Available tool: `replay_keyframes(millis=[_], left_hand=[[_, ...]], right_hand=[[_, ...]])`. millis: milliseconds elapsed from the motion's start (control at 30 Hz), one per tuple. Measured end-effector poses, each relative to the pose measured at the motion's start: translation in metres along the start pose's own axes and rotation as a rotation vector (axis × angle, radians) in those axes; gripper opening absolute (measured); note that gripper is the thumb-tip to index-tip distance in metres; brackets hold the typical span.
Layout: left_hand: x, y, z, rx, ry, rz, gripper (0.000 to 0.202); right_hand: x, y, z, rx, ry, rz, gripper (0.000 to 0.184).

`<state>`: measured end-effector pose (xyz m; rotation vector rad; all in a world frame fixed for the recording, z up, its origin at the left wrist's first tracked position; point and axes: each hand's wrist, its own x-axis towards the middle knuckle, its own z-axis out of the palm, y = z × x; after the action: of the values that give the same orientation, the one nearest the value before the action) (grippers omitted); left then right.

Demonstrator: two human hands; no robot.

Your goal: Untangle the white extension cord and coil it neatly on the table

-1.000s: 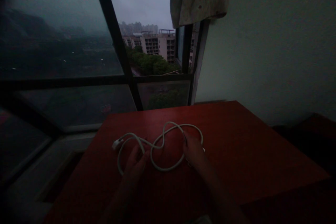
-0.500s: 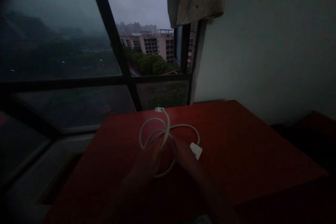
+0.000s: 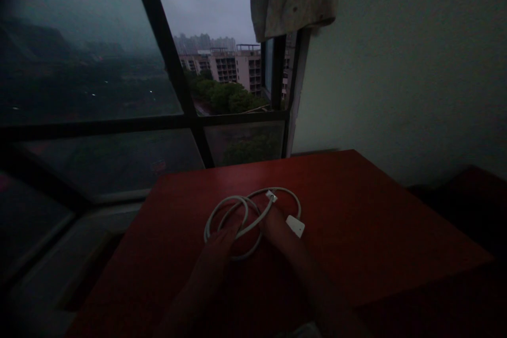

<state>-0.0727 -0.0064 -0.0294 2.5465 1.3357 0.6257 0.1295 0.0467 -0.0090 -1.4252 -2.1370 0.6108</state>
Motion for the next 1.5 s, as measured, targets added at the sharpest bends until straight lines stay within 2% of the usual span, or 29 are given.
replay_keyframes(millis=[167, 267, 367, 467, 600, 700, 933, 1167, 1333, 1500], left_hand=[[0.004, 0.003, -0.009, -0.106, 0.022, -0.018, 0.074], [0.003, -0.001, -0.005, -0.129, -0.033, -0.054, 0.073], [-0.003, -0.003, -0.001, -0.137, -0.072, -0.08, 0.066], [-0.006, 0.001, -0.003, -0.107, -0.126, -0.09, 0.062], [-0.008, 0.015, -0.013, -0.043, -0.24, -0.103, 0.056], [-0.008, 0.026, -0.018, -0.017, -0.236, -0.104, 0.049], [-0.004, 0.04, -0.006, 0.039, -0.173, -0.147, 0.046], [0.016, 0.042, -0.005, 0.132, -0.278, -0.154, 0.038], [0.023, 0.031, -0.009, 0.174, -0.293, -0.148, 0.04], [0.02, 0.006, -0.02, 0.193, -0.272, -0.191, 0.044]], right_hand=[[-0.018, -0.001, -0.017, -0.14, -0.122, 0.008, 0.025], [-0.032, -0.001, -0.023, -0.251, -0.138, 0.009, 0.024], [-0.052, 0.001, -0.025, -0.314, -0.059, -0.073, 0.026], [-0.077, 0.007, -0.023, -0.32, 0.105, -0.09, 0.03], [-0.103, 0.018, -0.015, -0.395, 0.354, 0.159, 0.034], [-0.109, 0.022, -0.007, -0.421, 0.402, 0.308, 0.046], [-0.091, 0.026, 0.006, -0.363, 0.383, 0.254, 0.052], [-0.051, 0.038, -0.001, -0.305, 0.303, 0.239, 0.053], [-0.035, 0.04, -0.006, -0.258, 0.221, 0.153, 0.054], [-0.036, 0.038, 0.001, -0.208, 0.22, 0.09, 0.059]])
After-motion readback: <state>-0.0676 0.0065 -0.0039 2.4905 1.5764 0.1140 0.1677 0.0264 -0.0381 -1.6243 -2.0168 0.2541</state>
